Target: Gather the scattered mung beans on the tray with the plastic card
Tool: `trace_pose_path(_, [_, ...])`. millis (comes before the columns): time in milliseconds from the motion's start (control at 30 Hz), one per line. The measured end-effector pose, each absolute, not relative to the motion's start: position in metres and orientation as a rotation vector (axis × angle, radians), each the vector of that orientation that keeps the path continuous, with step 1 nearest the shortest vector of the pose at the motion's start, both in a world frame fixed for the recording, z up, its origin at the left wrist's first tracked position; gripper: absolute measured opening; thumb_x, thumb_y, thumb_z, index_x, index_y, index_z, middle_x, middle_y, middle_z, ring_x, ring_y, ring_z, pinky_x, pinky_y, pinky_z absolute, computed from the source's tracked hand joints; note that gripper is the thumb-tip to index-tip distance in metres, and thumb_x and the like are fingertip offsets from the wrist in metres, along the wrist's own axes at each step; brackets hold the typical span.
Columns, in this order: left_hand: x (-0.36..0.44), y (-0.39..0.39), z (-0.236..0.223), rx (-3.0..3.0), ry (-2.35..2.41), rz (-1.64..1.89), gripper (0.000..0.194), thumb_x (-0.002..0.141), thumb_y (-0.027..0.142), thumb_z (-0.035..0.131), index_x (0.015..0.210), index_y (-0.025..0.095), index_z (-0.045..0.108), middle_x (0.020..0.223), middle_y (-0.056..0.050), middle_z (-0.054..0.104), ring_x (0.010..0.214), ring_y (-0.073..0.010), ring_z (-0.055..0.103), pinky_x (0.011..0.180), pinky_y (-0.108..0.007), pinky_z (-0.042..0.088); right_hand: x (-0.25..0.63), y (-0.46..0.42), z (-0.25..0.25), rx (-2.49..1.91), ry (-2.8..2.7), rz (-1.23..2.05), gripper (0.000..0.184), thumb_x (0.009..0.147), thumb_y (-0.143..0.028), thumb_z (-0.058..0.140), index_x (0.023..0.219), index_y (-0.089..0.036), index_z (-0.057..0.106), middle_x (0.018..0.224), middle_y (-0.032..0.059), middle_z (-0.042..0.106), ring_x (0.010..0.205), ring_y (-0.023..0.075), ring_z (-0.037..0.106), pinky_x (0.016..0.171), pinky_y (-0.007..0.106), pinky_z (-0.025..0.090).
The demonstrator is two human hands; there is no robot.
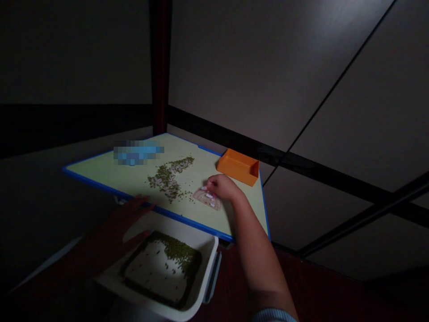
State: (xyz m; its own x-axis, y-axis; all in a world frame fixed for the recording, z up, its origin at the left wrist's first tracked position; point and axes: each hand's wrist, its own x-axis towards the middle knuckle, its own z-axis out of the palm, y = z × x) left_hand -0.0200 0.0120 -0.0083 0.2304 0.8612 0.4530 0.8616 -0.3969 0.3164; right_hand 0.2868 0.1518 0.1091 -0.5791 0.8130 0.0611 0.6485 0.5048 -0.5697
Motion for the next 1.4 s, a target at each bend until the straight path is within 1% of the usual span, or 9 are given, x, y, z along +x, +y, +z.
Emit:
trace_pose_path(133, [-0.02,0.011,-0.007,-2.465,-1.728,-0.912,0.067,0.083,0.068,0.044,0.139,0.032,0.044,0.155,-0.006,0.039,0.142,-0.0317,0.036,0.114,-0.053,0.038,0.287,0.15,0.112,-1.261,-2.488,0.732,0.024,0.082,-0.024,0.061,0.062,-0.015,0.055,0.053,-0.0042,0.051,0.052,0.0075,0.041,0.056,0.021,0.029])
trace_pose_path(267, [-0.019,0.009,-0.001,-2.471,-1.752,-0.9,0.068,0.082,0.069,0.042,0.137,0.03,0.046,0.154,-0.007,0.04,0.141,-0.032,0.039,0.112,-0.053,0.04,0.284,0.148,0.112,-1.24,-2.511,0.767,0.021,0.083,-0.021,0.059,0.063,-0.015,0.056,0.053,-0.0041,0.052,0.053,0.0077,0.044,0.056,0.021,0.03])
trace_pose_path(467, [-0.017,0.009,0.005,-2.493,-1.777,-0.877,0.07,0.082,0.072,0.04,0.137,0.029,0.047,0.153,-0.009,0.042,0.141,-0.032,0.037,0.113,-0.053,0.039,0.282,0.149,0.11,-1.248,-2.503,0.703,0.026,0.085,-0.027,0.061,0.063,-0.014,0.055,0.053,-0.0042,0.053,0.052,0.0073,0.042,0.057,0.022,0.029])
trace_pose_path(667, [-0.018,0.009,0.004,-2.491,-1.783,-0.88,0.071,0.081,0.072,0.04,0.137,0.029,0.047,0.154,-0.009,0.04,0.142,-0.0319,0.036,0.113,-0.054,0.039,0.279,0.145,0.114,-1.322,-2.476,0.613,0.025,0.084,-0.026,0.063,0.063,-0.015,0.055,0.054,-0.004,0.053,0.052,0.0073,0.04,0.055,0.022,0.027])
trace_pose_path(800, [-0.018,0.009,0.003,-2.493,-1.781,-0.88,0.069,0.081,0.071,0.044,0.137,0.03,0.046,0.154,-0.007,0.04,0.142,-0.0311,0.036,0.113,-0.052,0.039,0.279,0.146,0.111,-1.246,-2.48,0.671,0.026,0.084,-0.026,0.061,0.062,-0.015,0.054,0.054,-0.0036,0.053,0.052,0.0078,0.042,0.054,0.021,0.028])
trace_pose_path(967, [-0.018,0.009,0.003,-2.491,-1.773,-0.88,0.068,0.082,0.07,0.044,0.138,0.03,0.045,0.154,-0.008,0.04,0.142,-0.0309,0.036,0.113,-0.053,0.038,0.276,0.145,0.109,-1.185,-2.497,0.764,0.029,0.086,-0.025,0.06,0.061,-0.016,0.051,0.052,-0.0039,0.053,0.05,0.008,0.045,0.054,0.021,0.03])
trace_pose_path(1133, [-0.019,0.009,0.0,-2.484,-1.761,-0.89,0.068,0.082,0.069,0.044,0.14,0.033,0.042,0.156,-0.006,0.037,0.143,-0.0304,0.035,0.113,-0.052,0.038,0.271,0.141,0.113,-1.264,-2.508,0.609,0.028,0.086,-0.023,0.061,0.06,-0.016,0.052,0.051,-0.0039,0.053,0.049,0.0074,0.041,0.054,0.022,0.027])
trace_pose_path(1233, [-0.019,0.009,-0.001,-2.485,-1.754,-0.893,0.067,0.082,0.069,0.044,0.139,0.032,0.044,0.156,-0.005,0.038,0.142,-0.0305,0.036,0.113,-0.051,0.039,0.271,0.141,0.115,-1.307,-2.526,0.552,0.026,0.086,-0.023,0.061,0.061,-0.015,0.055,0.052,-0.0033,0.054,0.05,0.0074,0.039,0.053,0.022,0.025])
trace_pose_path(1400, [-0.018,0.01,-0.002,-2.472,-1.765,-0.896,0.066,0.083,0.068,0.044,0.138,0.031,0.046,0.155,-0.006,0.039,0.142,-0.0313,0.036,0.114,-0.053,0.037,0.275,0.142,0.117,-1.332,-2.537,0.47,0.025,0.084,-0.025,0.063,0.063,-0.015,0.058,0.054,-0.0035,0.053,0.051,0.0076,0.039,0.054,0.022,0.024])
